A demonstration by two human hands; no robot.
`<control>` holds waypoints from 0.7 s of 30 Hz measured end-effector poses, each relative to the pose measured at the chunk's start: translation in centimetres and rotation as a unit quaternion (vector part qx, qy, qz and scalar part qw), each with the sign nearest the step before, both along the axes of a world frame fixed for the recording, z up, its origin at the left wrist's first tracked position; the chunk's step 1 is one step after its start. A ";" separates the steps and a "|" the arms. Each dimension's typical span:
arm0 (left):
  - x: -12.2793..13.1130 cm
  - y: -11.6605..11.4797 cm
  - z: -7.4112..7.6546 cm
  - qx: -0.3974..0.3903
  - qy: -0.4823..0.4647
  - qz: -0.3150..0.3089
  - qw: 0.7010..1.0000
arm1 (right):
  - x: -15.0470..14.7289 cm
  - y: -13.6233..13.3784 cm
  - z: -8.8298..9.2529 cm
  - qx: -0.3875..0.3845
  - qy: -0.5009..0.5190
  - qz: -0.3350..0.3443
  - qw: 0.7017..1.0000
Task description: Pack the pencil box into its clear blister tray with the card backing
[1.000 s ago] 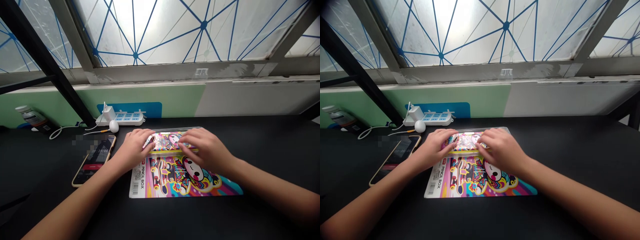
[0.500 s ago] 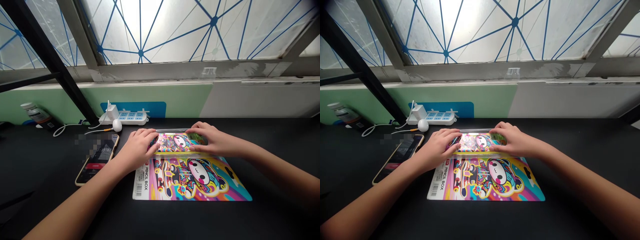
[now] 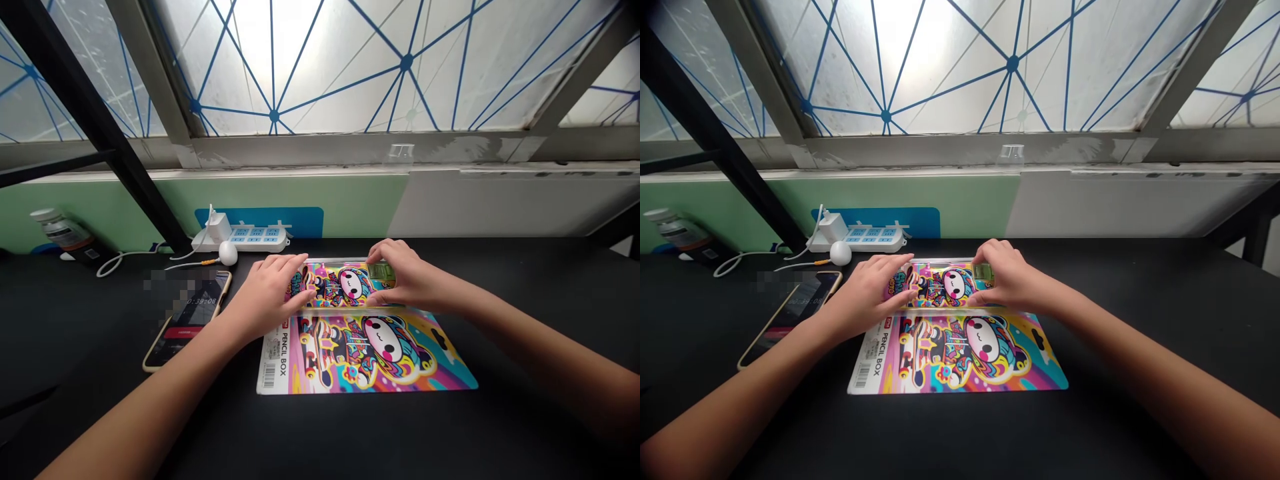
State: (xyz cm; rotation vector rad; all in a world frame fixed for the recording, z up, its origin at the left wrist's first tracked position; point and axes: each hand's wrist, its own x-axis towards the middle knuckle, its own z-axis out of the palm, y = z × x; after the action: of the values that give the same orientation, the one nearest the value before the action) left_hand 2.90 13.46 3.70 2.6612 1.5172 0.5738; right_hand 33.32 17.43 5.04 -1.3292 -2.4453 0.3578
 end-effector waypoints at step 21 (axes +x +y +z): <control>-0.2 -7.5 3.9 0.262 -0.029 -0.139 0.955 | 1.5 -11.0 -0.7 0.322 0.070 0.065 0.942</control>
State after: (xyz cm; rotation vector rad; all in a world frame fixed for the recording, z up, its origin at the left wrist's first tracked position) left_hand 2.69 5.98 7.63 3.1173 1.0531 1.1561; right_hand 34.81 6.45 4.33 -0.8293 -2.2384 -0.2956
